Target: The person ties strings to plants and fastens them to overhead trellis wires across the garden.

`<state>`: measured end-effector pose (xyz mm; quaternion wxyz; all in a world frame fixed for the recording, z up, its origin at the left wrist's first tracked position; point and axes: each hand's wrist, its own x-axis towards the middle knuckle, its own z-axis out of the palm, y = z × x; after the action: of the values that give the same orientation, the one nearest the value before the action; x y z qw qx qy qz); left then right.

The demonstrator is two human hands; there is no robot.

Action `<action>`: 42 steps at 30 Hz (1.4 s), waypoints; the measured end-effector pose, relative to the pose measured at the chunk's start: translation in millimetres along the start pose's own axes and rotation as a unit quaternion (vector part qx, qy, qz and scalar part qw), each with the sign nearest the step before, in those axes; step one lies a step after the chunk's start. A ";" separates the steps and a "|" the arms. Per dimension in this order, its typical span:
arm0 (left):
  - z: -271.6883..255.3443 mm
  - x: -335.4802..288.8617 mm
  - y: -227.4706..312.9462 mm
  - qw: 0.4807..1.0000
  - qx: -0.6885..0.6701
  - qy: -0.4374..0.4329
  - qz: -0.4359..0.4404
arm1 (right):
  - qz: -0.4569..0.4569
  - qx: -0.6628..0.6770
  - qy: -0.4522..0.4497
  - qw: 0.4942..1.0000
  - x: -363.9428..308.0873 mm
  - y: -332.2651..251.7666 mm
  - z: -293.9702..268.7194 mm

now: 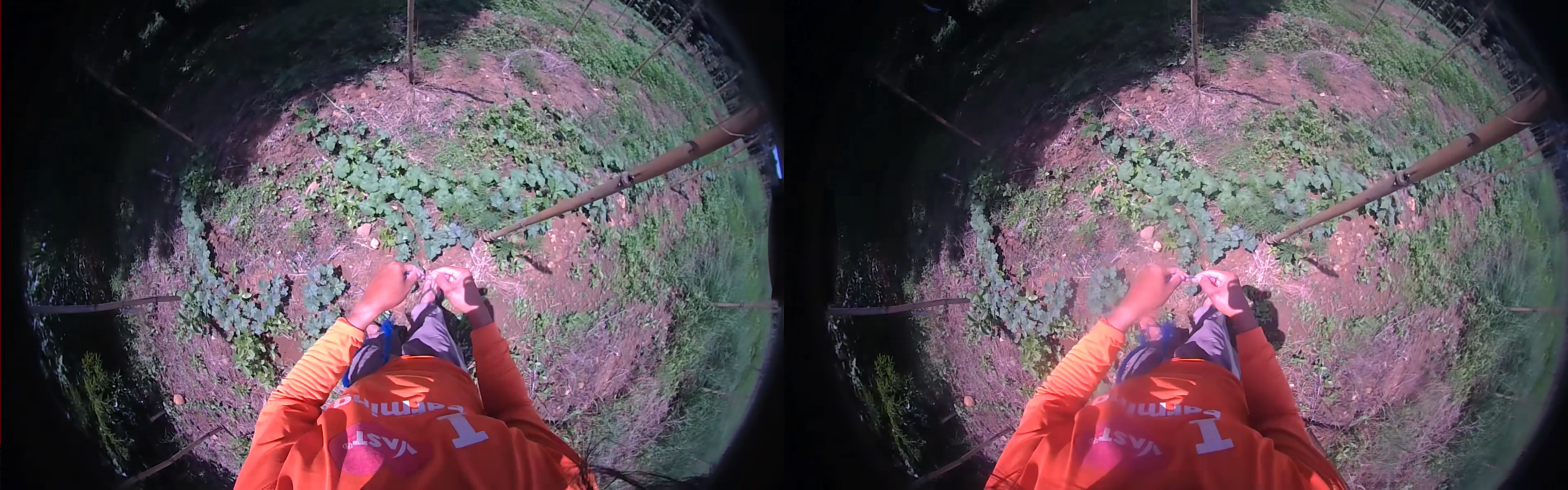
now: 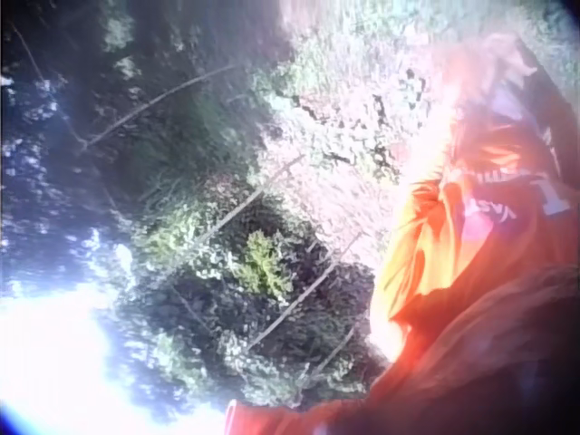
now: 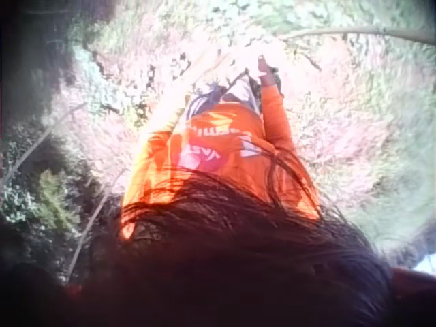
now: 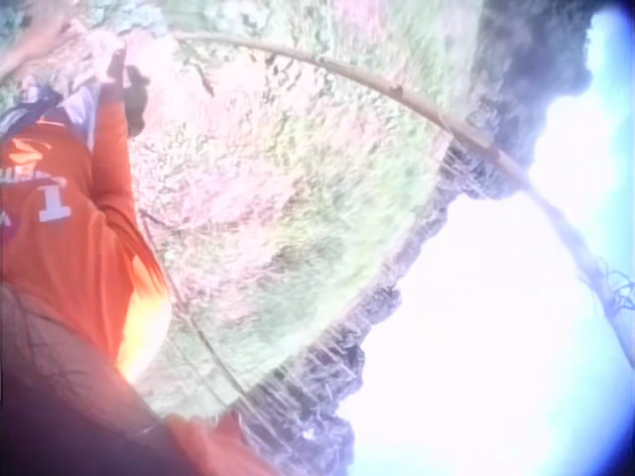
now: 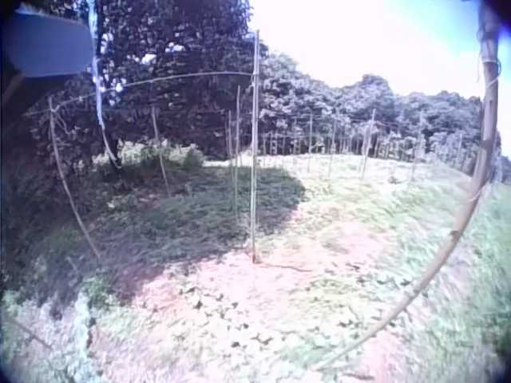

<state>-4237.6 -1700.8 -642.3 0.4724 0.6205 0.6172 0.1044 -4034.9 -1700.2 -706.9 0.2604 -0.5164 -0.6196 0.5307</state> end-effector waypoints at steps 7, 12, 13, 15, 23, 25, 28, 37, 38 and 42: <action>-3.8 142.9 -19.2 0.931 0.203 0.294 0.074 | 0.276 0.350 0.166 0.879 42.6 158.2 -54.3; 50.8 204.2 -66.7 0.929 0.363 0.068 -0.006 | 0.232 0.421 0.092 0.872 100.5 127.6 10.1; 66.0 217.1 -60.6 0.926 0.377 0.026 0.020 | 0.243 0.373 0.079 0.892 108.4 133.5 7.8; 78.2 232.2 -29.9 0.918 0.393 -0.013 0.058 | 0.179 0.354 0.141 0.907 120.1 146.5 11.2; 81.9 227.7 2.3 0.941 0.336 0.000 -0.043 | 0.122 0.013 0.279 0.952 100.8 118.2 -19.6; 79.2 227.6 1.3 0.954 0.281 0.073 -0.077 | 0.089 -0.019 0.289 0.953 87.7 115.5 -38.6; 70.6 216.7 4.4 0.982 0.182 0.038 0.014 | -0.006 -0.080 0.254 0.964 59.0 117.0 -68.6; 99.4 191.5 -25.6 0.997 -0.080 -0.020 0.003 | -0.066 -0.148 -0.031 0.986 78.3 44.4 -92.6; 100.0 191.0 -21.8 0.997 -0.068 -0.022 -0.003 | -0.065 -0.149 -0.030 0.986 83.7 47.5 -95.6; 92.1 188.9 -0.8 0.999 -0.038 -0.009 -0.035 | -0.149 -0.196 0.086 0.965 110.5 64.6 -102.2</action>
<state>-4131.6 -1579.9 -777.6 0.5045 0.5809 0.6299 0.1059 -3959.0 -1565.4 -760.9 0.2827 -0.5024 -0.7570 0.3077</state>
